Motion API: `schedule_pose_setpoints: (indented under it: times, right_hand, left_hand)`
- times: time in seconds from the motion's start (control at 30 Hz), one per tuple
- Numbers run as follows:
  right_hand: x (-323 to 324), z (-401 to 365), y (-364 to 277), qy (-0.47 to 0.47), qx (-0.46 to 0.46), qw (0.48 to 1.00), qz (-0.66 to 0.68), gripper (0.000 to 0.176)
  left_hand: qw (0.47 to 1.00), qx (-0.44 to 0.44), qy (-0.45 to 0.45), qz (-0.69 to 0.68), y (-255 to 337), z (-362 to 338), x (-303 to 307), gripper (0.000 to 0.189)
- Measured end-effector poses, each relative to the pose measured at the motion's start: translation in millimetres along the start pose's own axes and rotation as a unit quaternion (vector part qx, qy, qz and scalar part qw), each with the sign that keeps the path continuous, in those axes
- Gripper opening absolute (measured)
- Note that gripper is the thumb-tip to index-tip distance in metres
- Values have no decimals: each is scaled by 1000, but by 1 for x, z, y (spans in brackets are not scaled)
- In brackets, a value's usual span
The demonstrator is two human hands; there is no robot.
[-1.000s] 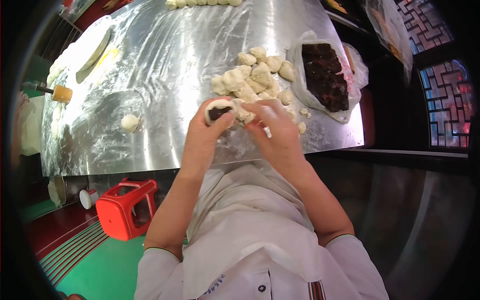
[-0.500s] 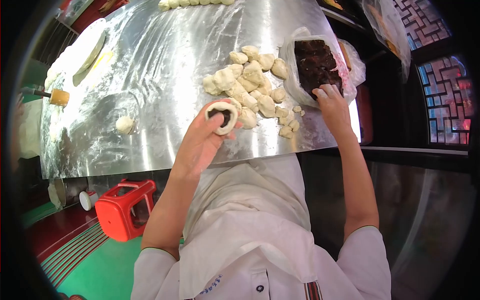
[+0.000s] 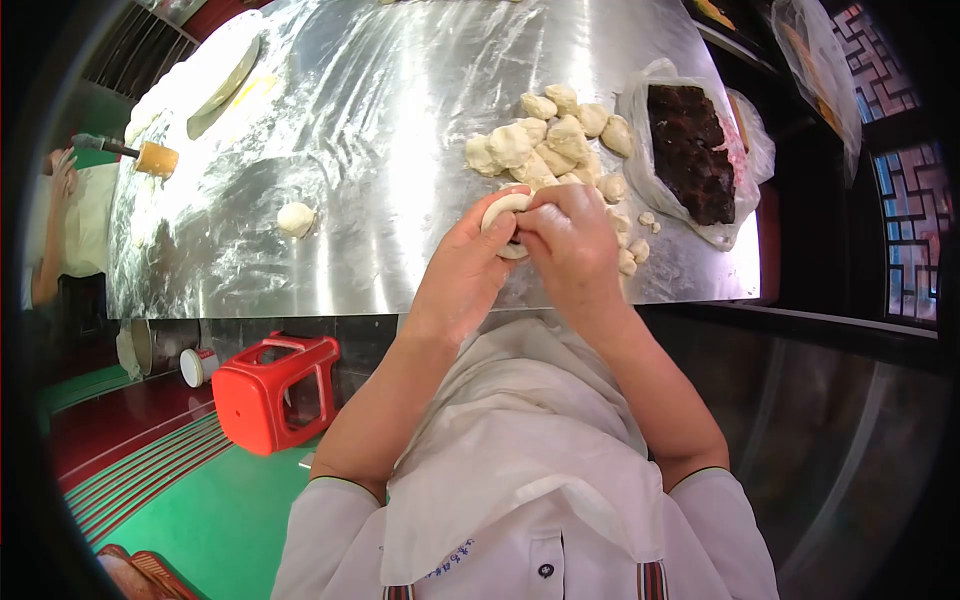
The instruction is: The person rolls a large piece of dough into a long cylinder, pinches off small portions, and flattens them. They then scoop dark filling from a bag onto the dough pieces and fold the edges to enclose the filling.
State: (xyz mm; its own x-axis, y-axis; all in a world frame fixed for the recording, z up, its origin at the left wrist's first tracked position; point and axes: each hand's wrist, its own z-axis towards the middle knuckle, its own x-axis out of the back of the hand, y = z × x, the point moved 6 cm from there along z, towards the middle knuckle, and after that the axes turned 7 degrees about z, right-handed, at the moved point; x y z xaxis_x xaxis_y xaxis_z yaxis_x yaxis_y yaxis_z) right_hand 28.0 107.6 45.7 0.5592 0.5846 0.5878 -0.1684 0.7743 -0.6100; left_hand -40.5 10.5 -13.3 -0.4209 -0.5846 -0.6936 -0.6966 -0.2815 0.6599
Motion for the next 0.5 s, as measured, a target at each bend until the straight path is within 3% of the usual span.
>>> schedule_pose_setpoints:
  times: [0.1, 0.13, 0.17, 0.23, 0.27, 0.37, 0.4, 0.5]
  right_hand:
    - [-7, 4, -9, -38, -5, 998, 53, 27]
    - [-4, 2, -1, -51, -116, 971, 202, 42]
    - [2, 5, 0, -53, -113, 971, 206, 42]
    - [5, 12, -6, -106, -21, 992, 70, 60]
    - [-4, 13, -5, -141, -11, 987, 75, 70]
    - [-12, 13, -16, -130, 26, 983, 123, 66]
    - [-10, 14, -27, -111, 34, 987, 113, 56]
    - [-16, 10, -28, -84, 27, 986, 140, 48]
  left_hand:
    - [995, -35, 14, 90, 14, -7, 17, 41]
    - [996, -33, 10, 77, 21, -11, 18, 41]
    - [997, -32, 5, 64, 27, -15, 18, 42]
    - [999, -7, -12, 47, 33, -23, 12, 40]
    - [999, 22, -36, 31, 31, -25, 8, 38]
    - [991, 53, -32, 119, 18, -30, 18, 36]
    - [985, 29, -21, 168, 20, -31, 14, 34]
    - [967, -38, -14, 253, 25, -26, 10, 34]
